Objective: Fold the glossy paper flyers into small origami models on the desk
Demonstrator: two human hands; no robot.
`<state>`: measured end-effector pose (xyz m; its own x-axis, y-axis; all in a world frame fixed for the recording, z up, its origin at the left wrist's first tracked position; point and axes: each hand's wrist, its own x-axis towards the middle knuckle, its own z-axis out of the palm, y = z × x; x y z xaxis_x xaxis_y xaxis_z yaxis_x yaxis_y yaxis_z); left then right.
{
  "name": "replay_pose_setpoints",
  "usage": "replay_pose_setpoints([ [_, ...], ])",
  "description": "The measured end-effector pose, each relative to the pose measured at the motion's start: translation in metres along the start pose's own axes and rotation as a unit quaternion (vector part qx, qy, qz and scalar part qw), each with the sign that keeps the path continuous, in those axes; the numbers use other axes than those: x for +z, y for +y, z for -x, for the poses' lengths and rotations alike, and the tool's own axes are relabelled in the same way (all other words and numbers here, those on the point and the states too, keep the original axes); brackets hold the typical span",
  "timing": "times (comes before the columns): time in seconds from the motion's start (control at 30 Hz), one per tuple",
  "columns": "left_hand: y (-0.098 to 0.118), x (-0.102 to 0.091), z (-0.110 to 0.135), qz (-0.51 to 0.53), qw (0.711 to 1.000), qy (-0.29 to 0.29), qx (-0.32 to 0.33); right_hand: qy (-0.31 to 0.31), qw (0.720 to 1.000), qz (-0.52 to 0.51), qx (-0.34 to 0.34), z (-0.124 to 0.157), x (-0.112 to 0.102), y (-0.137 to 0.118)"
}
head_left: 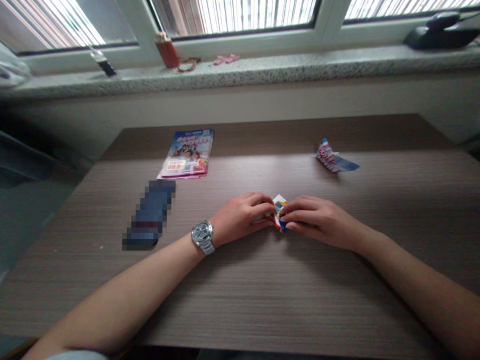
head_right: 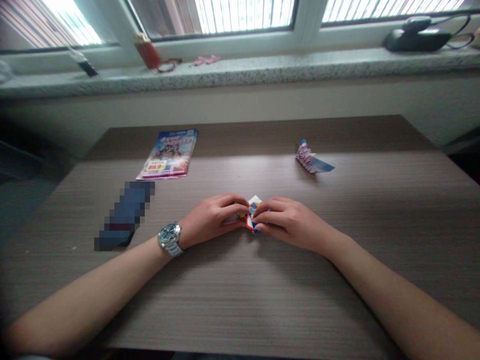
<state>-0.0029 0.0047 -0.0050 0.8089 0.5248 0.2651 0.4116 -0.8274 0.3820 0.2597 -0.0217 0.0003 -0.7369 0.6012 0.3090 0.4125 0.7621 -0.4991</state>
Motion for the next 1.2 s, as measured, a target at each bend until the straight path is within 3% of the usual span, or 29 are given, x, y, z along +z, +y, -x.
replay_pose_setpoints([
  [0.57,0.0005,-0.0009,0.0003,0.0,1.0,-0.001,-0.004,-0.039,0.987,0.144,-0.054,0.0056,-0.0009,-0.0048],
  [1.2,0.0005,-0.0019,0.0005,0.001,1.0,-0.004,-0.005,-0.045,0.987,0.145,-0.044,0.0063,0.0007,-0.0096],
])
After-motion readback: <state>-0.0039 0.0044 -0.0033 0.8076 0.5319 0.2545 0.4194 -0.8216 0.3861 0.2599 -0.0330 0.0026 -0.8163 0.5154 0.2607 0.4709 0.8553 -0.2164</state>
